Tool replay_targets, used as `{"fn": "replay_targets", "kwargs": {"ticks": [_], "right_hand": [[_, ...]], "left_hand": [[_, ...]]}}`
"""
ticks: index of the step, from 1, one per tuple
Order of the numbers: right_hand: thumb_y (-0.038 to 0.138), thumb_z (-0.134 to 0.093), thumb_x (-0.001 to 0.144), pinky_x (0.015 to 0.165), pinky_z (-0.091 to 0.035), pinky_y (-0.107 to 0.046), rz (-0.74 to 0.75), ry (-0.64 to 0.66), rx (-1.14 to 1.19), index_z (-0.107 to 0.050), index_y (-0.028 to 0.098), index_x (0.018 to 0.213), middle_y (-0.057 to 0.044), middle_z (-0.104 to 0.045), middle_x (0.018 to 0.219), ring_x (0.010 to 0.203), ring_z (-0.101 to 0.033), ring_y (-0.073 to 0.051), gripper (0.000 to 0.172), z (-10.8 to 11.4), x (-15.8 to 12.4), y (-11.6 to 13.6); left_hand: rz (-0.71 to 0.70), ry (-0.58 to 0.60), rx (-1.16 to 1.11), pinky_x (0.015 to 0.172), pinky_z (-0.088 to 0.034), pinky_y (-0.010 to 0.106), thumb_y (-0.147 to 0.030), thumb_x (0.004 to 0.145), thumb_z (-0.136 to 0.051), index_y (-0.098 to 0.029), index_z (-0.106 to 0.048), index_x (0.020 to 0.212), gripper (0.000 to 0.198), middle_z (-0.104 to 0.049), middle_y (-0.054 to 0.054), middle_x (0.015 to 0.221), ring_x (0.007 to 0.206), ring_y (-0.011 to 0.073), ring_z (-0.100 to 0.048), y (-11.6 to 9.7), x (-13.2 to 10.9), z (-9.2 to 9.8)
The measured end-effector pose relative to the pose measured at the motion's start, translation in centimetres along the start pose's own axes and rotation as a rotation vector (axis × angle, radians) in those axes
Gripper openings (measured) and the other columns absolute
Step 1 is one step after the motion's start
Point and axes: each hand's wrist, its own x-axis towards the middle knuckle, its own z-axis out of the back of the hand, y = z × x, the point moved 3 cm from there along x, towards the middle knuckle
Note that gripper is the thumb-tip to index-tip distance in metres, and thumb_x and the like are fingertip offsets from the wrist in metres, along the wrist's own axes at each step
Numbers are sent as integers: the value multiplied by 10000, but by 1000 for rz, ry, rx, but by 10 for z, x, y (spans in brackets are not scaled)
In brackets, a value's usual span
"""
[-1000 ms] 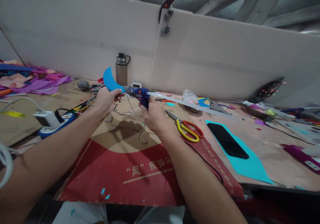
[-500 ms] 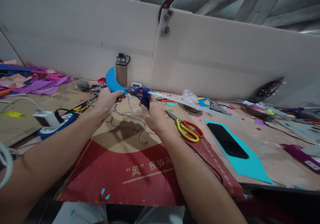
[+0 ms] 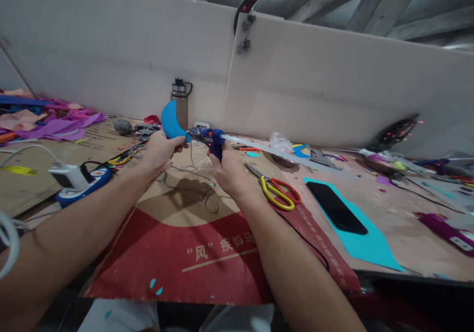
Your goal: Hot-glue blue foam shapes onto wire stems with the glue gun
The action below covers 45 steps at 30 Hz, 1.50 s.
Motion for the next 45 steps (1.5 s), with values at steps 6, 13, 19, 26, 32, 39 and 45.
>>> {"fn": "replay_targets", "kwargs": {"ticks": [6,13,19,26,32,39,45], "right_hand": [[269,-509,787,657,-484,-345,-113,-18,195,-519,213,978,-61,-632,876,678,-566,-178,200,-3,4,-14],[265,-495,761,455,-465,-252,-570,26,556,-460,207,844,-32,-606,828,521,-510,-100,107,-14,13,-62],[254,-478,795,561,-485,-286,-712,110,294,-493,192,754,-53,-609,699,574,-563,-141,76,-21,16,-91],[248,-625,695,944,-356,-438,-540,6,-120,-528,169,645,-175,-627,917,1124,-492,-325,134,-4,16,-81],[281,-542,747,897,-430,-356,-297,74,728,-444,226,979,-37,-622,978,918,-592,-156,258,-27,10,-27],[309,-532,800,649,-433,-292,-287,57,626,-465,216,929,57,-479,661,569,-474,-107,172,-40,1,-11],[204,-424,887,721,-395,-303,198,-46,-85,-571,172,865,-70,-567,865,768,-500,-159,152,-26,-4,8]], "left_hand": [[-25,53,23,468,-384,232,-220,622,-644,-136,-600,602,97,-644,72,578,468,107,-506,-4,-4,-2],[208,244,-153,450,-368,213,-171,595,-685,-124,-616,661,106,-629,64,584,482,98,-522,-2,-10,-13],[376,353,-326,423,-359,178,-128,569,-725,-130,-601,727,201,-619,29,604,495,90,-554,-6,-15,-19],[357,316,-427,455,-377,173,-95,596,-694,-124,-570,687,157,-604,8,594,509,78,-561,-19,-22,-21],[259,250,-352,480,-380,197,-135,612,-684,-98,-602,710,134,-617,27,601,521,86,-553,-15,-21,-22],[206,150,-298,482,-372,203,-161,597,-691,-106,-587,674,140,-610,19,595,521,89,-561,-10,-20,-19],[261,86,-322,476,-375,198,-147,560,-684,-124,-572,635,137,-587,-3,559,510,88,-559,-7,-20,-18]]}}
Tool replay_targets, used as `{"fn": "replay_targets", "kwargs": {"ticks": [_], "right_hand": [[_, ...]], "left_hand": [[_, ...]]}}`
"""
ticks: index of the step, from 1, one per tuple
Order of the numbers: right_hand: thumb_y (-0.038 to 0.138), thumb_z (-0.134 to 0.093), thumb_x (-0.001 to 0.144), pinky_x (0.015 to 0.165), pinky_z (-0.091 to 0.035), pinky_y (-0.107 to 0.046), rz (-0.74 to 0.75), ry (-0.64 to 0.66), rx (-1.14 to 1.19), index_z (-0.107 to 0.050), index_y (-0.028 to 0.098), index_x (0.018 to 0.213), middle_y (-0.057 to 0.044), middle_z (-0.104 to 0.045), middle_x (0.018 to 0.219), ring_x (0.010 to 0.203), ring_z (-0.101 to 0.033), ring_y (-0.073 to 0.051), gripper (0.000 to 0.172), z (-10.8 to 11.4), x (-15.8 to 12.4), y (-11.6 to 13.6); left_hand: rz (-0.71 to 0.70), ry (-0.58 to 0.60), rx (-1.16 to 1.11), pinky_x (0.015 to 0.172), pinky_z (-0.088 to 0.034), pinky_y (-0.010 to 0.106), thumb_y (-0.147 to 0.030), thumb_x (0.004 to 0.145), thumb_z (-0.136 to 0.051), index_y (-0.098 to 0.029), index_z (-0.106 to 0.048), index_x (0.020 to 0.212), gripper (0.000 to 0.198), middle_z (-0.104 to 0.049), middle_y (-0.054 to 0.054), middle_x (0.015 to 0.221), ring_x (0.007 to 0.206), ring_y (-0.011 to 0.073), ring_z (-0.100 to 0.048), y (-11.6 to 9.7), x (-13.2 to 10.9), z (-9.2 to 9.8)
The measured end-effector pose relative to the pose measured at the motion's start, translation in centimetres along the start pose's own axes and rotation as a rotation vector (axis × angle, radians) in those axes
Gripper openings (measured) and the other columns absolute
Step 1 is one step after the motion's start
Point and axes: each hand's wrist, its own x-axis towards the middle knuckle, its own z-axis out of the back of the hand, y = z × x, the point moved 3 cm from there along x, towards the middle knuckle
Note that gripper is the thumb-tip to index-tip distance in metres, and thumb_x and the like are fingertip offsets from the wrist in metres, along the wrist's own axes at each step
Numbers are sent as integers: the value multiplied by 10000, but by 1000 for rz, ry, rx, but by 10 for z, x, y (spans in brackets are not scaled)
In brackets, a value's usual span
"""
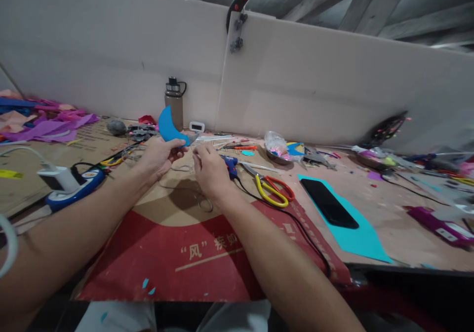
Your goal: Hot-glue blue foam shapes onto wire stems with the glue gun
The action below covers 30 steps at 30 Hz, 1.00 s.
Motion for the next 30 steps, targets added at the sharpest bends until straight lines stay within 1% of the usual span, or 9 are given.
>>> {"fn": "replay_targets", "kwargs": {"ticks": [3,6,9,11,17,20,22,26,30], "right_hand": [[198,-396,913,721,-395,-300,127,-1,-147,-601,169,862,-84,-542,860,790,-486,-171,212,3,1,4],[195,-408,916,728,-394,-297,204,-28,-185,-622,179,844,-74,-524,827,805,-476,-174,227,6,4,2],[203,-443,904,718,-394,-295,189,-56,-141,-635,178,830,-64,-520,813,795,-473,-169,206,11,9,-5],[191,-483,880,722,-397,-292,156,-69,-94,-638,177,816,-59,-526,825,799,-482,-164,168,15,11,-9],[171,-549,829,717,-402,-294,59,-62,5,-651,188,783,-40,-556,817,778,-515,-152,113,22,16,-18],[187,-572,813,717,-400,-303,-10,-37,59,-671,190,760,-37,-582,785,755,-521,-153,112,25,18,-23],[202,-590,796,704,-398,-309,-87,10,137,-680,194,737,-28,-605,750,730,-524,-154,107,26,19,-28],[257,-617,769,605,-378,-288,-290,159,383,-690,188,679,-8,-613,648,619,-496,-131,134,28,18,-36],[322,-680,709,490,-312,-242,-517,224,611,-690,179,683,1,-587,596,528,-426,-90,145,31,15,-42]], "left_hand": [[-22,6,96,467,-383,206,-157,564,-671,-124,-586,622,108,-597,9,553,502,100,-559,2,0,1],[-90,21,291,470,-398,220,-173,577,-654,-119,-616,627,83,-616,27,546,491,110,-552,1,-3,1],[-141,80,506,473,-406,224,-194,606,-624,-115,-640,614,81,-629,42,537,476,112,-539,0,-8,-3],[-146,138,575,477,-412,225,-203,619,-607,-115,-659,638,104,-645,49,554,481,116,-546,1,-10,-6],[-69,243,553,493,-422,214,-219,612,-639,-123,-671,719,147,-655,38,575,504,116,-563,4,-12,-12],[-51,284,554,491,-419,223,-219,614,-656,-125,-656,677,113,-657,51,578,496,117,-553,4,-13,-13],[-43,308,545,490,-419,237,-223,616,-671,-125,-647,653,108,-659,68,581,490,122,-545,5,-12,-13],[-7,374,472,492,-412,244,-236,627,-695,-125,-646,672,130,-658,83,596,501,128,-550,10,-11,-14],[32,423,404,495,-397,230,-237,628,-712,-126,-647,721,159,-647,64,598,520,123,-560,12,-10,-14]]}}
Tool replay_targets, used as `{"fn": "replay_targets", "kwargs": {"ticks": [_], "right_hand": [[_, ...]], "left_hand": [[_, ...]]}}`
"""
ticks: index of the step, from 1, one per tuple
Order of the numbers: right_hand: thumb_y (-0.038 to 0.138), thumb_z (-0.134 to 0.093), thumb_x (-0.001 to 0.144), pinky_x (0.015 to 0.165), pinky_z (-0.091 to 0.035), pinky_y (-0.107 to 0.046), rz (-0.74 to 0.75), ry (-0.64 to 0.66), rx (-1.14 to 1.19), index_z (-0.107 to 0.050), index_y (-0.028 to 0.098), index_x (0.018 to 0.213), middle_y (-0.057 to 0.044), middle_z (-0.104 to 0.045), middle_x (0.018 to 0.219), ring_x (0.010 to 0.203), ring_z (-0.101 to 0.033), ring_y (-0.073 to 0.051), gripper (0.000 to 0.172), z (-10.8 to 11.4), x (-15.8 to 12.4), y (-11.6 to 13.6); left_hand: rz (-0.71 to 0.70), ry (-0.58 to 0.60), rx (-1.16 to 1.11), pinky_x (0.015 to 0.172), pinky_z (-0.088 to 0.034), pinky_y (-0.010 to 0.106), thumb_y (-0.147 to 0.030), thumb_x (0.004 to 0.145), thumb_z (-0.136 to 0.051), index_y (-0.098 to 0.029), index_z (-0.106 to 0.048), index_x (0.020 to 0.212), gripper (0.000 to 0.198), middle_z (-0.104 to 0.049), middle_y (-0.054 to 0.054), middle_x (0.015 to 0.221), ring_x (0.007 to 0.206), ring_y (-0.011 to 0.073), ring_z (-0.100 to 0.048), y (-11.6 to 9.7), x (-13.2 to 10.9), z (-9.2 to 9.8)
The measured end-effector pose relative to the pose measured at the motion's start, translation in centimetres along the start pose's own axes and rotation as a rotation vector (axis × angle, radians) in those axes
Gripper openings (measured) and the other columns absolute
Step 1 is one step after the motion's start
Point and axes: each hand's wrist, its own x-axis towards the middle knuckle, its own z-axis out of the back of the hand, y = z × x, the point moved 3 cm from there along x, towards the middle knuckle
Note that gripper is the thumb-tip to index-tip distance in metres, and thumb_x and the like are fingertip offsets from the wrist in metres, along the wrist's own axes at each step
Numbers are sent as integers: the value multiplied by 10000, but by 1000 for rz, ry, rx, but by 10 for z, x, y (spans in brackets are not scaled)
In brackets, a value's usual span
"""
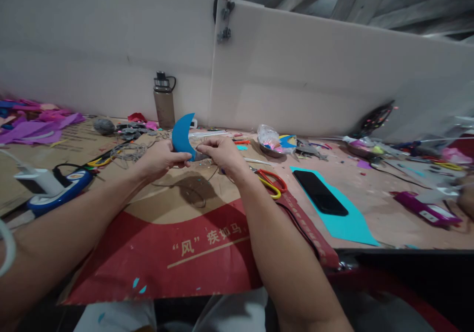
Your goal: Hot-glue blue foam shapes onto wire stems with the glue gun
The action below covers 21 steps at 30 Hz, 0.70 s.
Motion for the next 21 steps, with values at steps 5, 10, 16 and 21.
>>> {"fn": "replay_targets", "kwargs": {"ticks": [5,10,16,21], "right_hand": [[333,-758,606,450,-308,-217,-191,132,295,-659,175,657,-4,-611,660,536,-456,-76,193,0,-1,-5],[287,-736,639,443,-313,-198,-190,98,489,-668,222,833,51,-541,647,478,-356,-46,216,-6,-3,-4],[274,-695,656,437,-229,-189,-66,120,576,-663,240,914,86,-341,563,476,-247,-50,263,-17,-3,-5],[370,-726,651,442,-213,-209,34,41,467,-666,247,905,69,-467,621,476,-269,-50,288,-20,1,-8]], "left_hand": [[-17,65,-104,510,-406,222,-229,626,-735,-120,-653,790,213,-652,48,658,541,108,-565,-4,-2,-2],[64,95,-436,542,-448,191,-145,613,-741,-116,-634,791,209,-632,8,678,525,64,-556,-8,-5,-6],[150,58,-658,579,-486,176,-60,678,-660,-115,-641,846,178,-607,0,652,534,49,-553,-9,-5,-5],[189,60,-761,533,-460,155,-34,725,-588,-90,-622,729,66,-557,14,575,491,41,-494,-11,-6,-7]]}}
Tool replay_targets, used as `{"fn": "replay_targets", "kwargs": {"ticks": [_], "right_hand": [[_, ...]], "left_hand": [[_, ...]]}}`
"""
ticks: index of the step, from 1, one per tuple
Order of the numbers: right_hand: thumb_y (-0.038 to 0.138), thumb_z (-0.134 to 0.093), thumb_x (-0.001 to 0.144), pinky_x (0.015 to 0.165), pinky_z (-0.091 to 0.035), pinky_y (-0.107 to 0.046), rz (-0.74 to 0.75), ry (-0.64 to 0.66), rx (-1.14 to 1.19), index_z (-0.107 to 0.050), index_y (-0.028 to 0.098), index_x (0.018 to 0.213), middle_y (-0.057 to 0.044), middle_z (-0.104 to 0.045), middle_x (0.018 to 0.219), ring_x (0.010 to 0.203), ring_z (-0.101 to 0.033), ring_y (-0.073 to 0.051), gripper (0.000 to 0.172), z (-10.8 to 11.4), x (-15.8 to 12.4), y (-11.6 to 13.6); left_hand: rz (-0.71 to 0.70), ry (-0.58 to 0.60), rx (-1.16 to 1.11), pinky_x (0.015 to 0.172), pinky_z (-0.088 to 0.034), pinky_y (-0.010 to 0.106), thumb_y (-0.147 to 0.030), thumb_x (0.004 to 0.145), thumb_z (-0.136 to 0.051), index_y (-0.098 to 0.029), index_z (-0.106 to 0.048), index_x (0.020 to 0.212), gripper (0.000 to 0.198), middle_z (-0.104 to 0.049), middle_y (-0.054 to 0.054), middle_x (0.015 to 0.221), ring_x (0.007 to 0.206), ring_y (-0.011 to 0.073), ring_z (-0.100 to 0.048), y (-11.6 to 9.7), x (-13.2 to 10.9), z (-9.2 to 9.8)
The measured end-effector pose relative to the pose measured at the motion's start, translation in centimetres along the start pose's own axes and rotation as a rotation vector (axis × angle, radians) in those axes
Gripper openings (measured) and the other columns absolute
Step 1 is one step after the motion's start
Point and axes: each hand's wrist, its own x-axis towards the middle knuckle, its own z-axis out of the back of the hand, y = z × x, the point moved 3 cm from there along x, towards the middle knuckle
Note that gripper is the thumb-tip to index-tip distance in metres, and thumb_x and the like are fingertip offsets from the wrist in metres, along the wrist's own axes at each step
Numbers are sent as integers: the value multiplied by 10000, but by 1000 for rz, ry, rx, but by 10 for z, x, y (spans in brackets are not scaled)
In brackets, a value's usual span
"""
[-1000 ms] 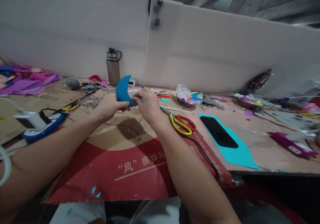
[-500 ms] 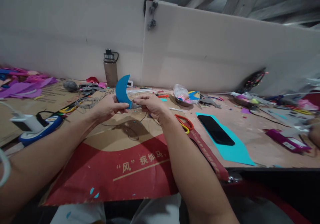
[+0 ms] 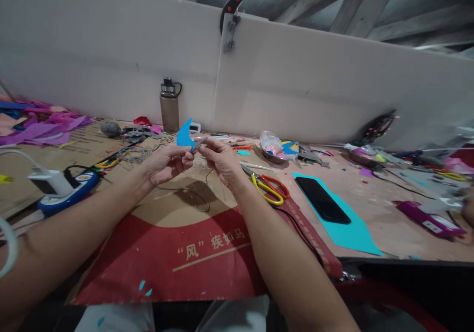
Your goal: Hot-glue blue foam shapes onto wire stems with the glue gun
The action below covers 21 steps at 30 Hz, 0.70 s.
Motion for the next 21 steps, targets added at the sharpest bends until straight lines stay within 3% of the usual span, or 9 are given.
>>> {"fn": "replay_targets", "kwargs": {"ticks": [3,5,8,9,11,14,21], "right_hand": [[408,-714,658,482,-280,-215,93,-92,-105,-661,227,835,34,-571,702,534,-383,-68,258,1,1,1],[402,-712,654,515,-316,-215,143,-148,-142,-645,212,766,25,-582,716,584,-437,-80,230,2,1,3],[382,-705,652,537,-333,-210,173,-223,-144,-618,199,724,37,-552,684,593,-443,-76,215,4,1,5],[377,-700,652,545,-338,-210,170,-241,-143,-609,194,716,41,-541,672,590,-438,-73,214,5,1,6],[373,-688,658,568,-349,-212,157,-260,-158,-596,184,705,46,-526,652,587,-430,-71,216,6,1,6],[376,-670,666,601,-362,-223,129,-240,-224,-596,171,704,47,-525,636,588,-435,-73,221,5,0,4],[387,-667,667,587,-366,-231,92,-172,-294,-596,176,710,34,-543,647,587,-454,-84,226,-2,-2,-2]], "left_hand": [[7,3,19,516,-439,138,-48,732,-606,-91,-626,728,47,-589,30,621,498,35,-498,2,-1,-3],[32,-20,110,496,-428,150,-148,759,-642,-112,-639,775,39,-630,49,677,512,48,-524,6,0,-2],[73,-138,417,414,-361,193,-442,797,-611,-139,-631,734,310,-630,72,626,462,89,-508,11,4,8],[2,-216,521,403,-335,197,-480,796,-595,-144,-622,700,350,-615,65,596,453,94,-492,10,6,13],[-238,-311,668,431,-327,194,-438,772,-635,-153,-622,656,309,-590,33,581,479,89,-470,2,7,17],[-490,-299,740,515,-358,198,-363,749,-665,-169,-679,728,196,-607,11,642,569,97,-487,-9,4,14],[-524,-188,900,681,-413,247,-279,709,-692,-160,-709,769,135,-674,37,757,669,132,-548,-15,-7,-2]]}}
